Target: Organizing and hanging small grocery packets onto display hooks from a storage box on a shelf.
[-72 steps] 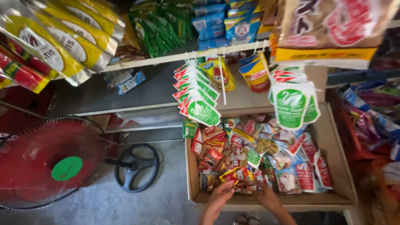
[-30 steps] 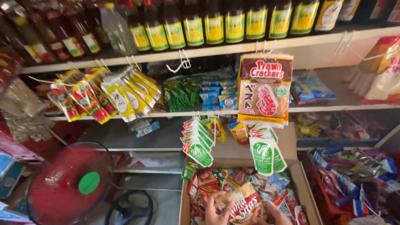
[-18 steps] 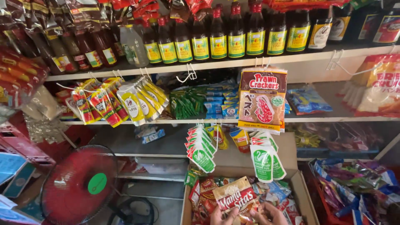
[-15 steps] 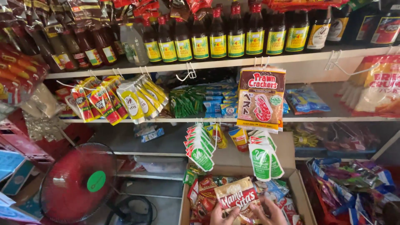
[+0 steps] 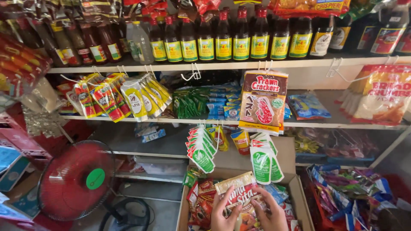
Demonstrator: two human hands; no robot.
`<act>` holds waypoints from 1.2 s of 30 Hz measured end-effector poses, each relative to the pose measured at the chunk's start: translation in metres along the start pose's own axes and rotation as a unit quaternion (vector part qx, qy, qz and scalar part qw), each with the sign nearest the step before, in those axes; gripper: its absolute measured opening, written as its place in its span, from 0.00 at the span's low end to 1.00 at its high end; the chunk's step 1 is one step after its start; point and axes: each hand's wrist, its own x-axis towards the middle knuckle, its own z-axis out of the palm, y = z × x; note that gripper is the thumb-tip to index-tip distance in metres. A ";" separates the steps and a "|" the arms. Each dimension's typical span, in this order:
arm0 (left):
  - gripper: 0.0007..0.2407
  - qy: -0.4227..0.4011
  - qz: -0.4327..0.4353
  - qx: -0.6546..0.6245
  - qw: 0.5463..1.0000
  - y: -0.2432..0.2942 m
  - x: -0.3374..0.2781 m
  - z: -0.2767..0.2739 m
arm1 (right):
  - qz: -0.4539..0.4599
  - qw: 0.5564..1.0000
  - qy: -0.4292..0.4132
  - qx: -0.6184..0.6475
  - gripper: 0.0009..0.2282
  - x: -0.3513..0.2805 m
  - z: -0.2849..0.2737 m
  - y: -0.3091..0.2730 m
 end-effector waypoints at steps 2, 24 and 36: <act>0.28 0.005 0.002 0.017 1.000 -0.002 0.000 -0.001 | -0.036 0.999 -0.006 -0.015 0.20 0.003 0.001 -0.007; 0.29 -0.036 0.003 -0.028 0.999 -0.013 0.118 -0.087 | -0.169 0.974 0.013 -0.151 0.24 0.082 0.095 -0.071; 0.29 0.041 0.178 0.067 0.981 0.124 0.240 -0.133 | -0.238 0.960 -0.007 -0.150 0.23 0.161 0.133 -0.283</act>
